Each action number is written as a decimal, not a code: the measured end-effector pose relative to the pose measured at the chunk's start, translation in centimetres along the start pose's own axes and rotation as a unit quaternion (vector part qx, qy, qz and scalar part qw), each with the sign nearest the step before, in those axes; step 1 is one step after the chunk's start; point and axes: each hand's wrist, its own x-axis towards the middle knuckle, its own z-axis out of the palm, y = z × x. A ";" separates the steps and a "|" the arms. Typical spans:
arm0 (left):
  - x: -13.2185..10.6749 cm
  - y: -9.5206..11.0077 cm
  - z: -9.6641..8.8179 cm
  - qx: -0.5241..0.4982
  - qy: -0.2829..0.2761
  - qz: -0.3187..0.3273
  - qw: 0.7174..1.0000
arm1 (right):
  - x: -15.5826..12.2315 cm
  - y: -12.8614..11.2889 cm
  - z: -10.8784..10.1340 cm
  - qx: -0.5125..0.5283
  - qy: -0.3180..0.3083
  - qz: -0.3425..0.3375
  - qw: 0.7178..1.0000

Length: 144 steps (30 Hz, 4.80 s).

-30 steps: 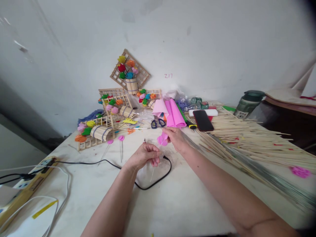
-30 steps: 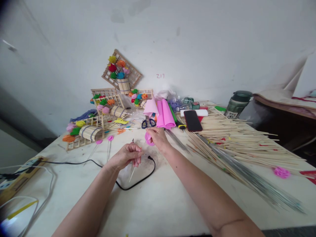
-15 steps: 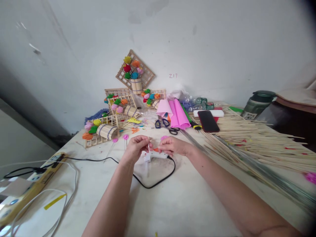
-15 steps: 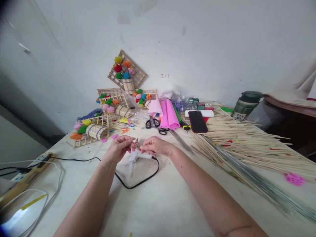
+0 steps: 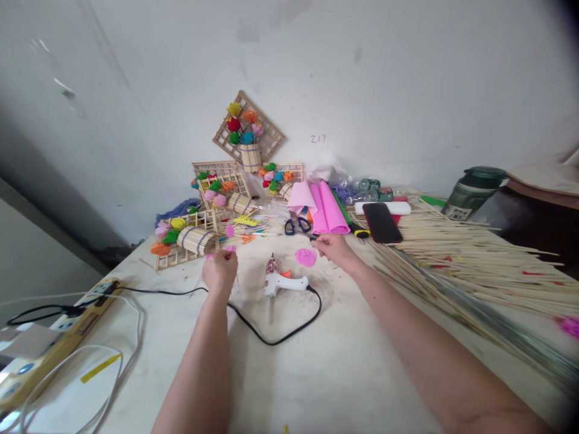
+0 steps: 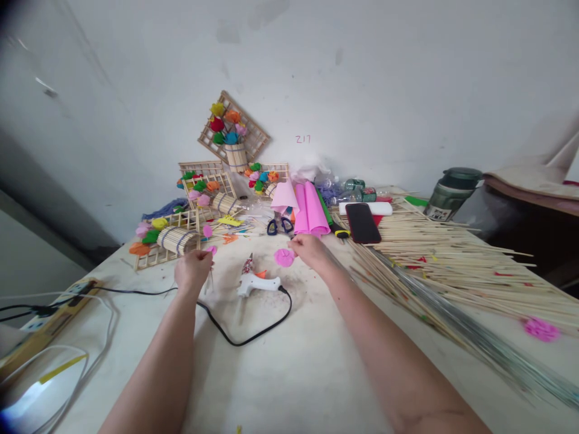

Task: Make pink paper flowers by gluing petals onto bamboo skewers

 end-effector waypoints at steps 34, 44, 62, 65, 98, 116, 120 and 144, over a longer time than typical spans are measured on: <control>-2.9 5.8 1.3 -0.248 -0.145 0.096 0.953 | 0.2 3.0 0.1 -0.133 -0.044 -0.093 0.986; -4.0 8.5 1.2 -0.259 -0.337 0.125 0.897 | -0.9 -1.6 -0.2 -0.039 -0.069 -0.226 0.971; -3.8 5.6 0.7 -0.451 -0.568 0.045 0.687 | -2.6 -4.6 0.6 -0.223 -0.062 -0.386 0.893; -3.8 5.5 0.8 -0.455 -0.568 0.036 0.685 | -2.9 -5.1 0.6 -0.225 -0.068 -0.379 0.895; -6.8 7.7 2.4 -0.468 -0.370 0.081 0.798 | -2.5 -4.4 2.1 0.130 -0.009 -0.058 0.990; -6.9 8.0 2.1 -0.429 -0.353 0.080 0.828 | 0.2 -1.5 -4.8 -0.420 0.057 0.062 0.903; -6.9 8.0 2.5 -0.454 -0.348 0.068 0.817 | 0.6 0.6 -5.7 -0.467 -0.031 0.166 0.868; -7.2 8.2 2.2 -0.468 -0.368 0.054 0.801 | 0.9 2.3 -5.8 -0.463 -0.078 0.142 0.871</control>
